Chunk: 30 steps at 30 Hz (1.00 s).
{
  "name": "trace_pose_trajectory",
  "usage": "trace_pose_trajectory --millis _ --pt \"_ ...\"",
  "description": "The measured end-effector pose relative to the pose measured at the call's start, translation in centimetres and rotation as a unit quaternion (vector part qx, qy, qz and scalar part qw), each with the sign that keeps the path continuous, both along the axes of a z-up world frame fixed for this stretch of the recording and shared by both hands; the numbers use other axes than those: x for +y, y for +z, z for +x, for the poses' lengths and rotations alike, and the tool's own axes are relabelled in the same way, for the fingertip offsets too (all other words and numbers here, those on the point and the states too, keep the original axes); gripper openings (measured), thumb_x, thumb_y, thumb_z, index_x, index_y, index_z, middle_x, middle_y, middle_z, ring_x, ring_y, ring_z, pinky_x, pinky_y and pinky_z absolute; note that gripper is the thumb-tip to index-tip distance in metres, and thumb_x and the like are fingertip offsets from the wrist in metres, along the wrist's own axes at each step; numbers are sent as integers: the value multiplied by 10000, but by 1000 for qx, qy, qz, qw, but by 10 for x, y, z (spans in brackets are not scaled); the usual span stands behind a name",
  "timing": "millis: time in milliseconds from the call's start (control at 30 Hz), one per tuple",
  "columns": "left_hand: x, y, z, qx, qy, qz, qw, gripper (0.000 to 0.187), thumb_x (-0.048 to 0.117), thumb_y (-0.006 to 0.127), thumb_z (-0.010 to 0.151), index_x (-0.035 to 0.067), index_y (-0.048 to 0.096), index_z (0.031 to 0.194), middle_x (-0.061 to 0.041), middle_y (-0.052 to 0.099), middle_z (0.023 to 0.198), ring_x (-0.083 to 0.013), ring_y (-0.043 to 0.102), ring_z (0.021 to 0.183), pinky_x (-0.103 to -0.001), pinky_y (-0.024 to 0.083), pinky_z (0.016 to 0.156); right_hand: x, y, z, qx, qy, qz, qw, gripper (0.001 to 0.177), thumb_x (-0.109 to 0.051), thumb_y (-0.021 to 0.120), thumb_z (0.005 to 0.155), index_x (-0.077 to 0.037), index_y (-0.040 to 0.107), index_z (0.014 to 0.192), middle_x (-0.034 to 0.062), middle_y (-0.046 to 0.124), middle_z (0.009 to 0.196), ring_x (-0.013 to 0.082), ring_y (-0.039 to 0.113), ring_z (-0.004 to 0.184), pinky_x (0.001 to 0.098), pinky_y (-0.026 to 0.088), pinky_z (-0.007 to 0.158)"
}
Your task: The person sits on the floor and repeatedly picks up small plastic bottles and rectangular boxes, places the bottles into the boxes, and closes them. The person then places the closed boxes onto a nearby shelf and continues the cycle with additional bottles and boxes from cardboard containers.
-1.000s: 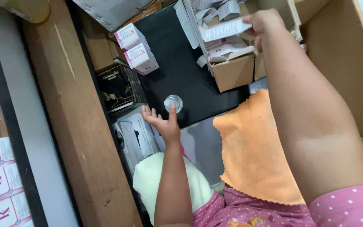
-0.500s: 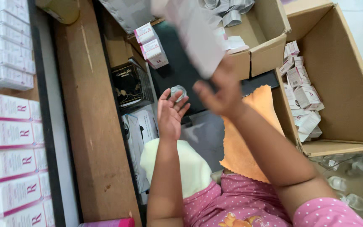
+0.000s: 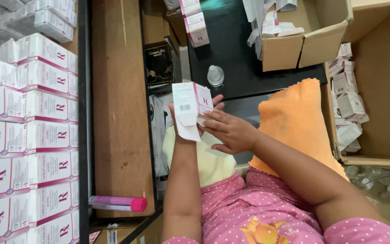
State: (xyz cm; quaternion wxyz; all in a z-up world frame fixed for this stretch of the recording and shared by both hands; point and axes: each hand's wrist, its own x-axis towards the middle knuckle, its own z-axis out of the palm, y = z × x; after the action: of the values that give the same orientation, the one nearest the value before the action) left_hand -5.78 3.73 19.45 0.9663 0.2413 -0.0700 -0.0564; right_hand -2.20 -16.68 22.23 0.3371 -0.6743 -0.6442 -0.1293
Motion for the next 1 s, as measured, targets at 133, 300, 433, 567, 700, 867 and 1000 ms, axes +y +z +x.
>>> trace_pose_trajectory --millis 133,300,433,567,700,867,1000 --pt "5 3 -13 19 41 36 998 1024 565 745 855 100 337 1671 -335 476 1563 -404 605 1265 -513 500 1082 -2 -5 -2 7 -8 46 999 484 -327 777 822 -14 634 1162 174 549 1260 425 503 1303 554 390 1130" --pt "15 -12 -4 67 111 7 992 1022 506 760 781 123 312 1616 -226 471 1546 -378 601 1273 -547 518 1063 -9 -23 1 81 -115 93 986 271 -153 831 825 -91 637 1004 95 600 1165 322 618 1169 472 530 1050" --pt "-6 -21 -5 42 67 -43 996 975 532 703 861 54 334 1627 -258 485 1540 -375 598 1263 -503 520 1075 -5 -27 -2 132 -169 114 970 328 -175 860 860 -110 686 1130 86 584 1207 311 633 1094 429 551 908" --pt "-27 -33 -9 93 42 -48 994 870 527 656 878 62 400 1567 -210 545 1482 -325 605 1290 -407 510 1054 -1 -21 2 53 -155 169 972 386 -160 853 841 -208 715 1199 97 539 1254 325 609 1117 431 541 926" --pt "-30 -47 -8 140 60 -47 987 763 500 645 899 65 475 1502 -138 605 1360 -296 621 1207 -409 520 1016 -2 -10 4 35 -158 185 969 405 -134 839 834 -265 735 1202 81 533 1251 320 599 1144 433 540 956" --pt "-22 -56 -6 123 78 -61 987 738 485 648 895 29 512 1458 -157 634 1318 -303 628 1192 -420 526 1038 -9 2 3 40 -128 148 980 414 -366 750 897 -195 724 1272 123 530 1347 356 567 1219 476 494 1058" --pt "-18 -58 -5 123 94 -74 985 727 486 665 877 55 515 1444 -141 634 1315 -295 627 1190 -457 532 1049 -10 9 1 48 -85 139 985 725 -661 651 846 -120 657 1328 166 503 1389 408 515 1237 506 441 1085"
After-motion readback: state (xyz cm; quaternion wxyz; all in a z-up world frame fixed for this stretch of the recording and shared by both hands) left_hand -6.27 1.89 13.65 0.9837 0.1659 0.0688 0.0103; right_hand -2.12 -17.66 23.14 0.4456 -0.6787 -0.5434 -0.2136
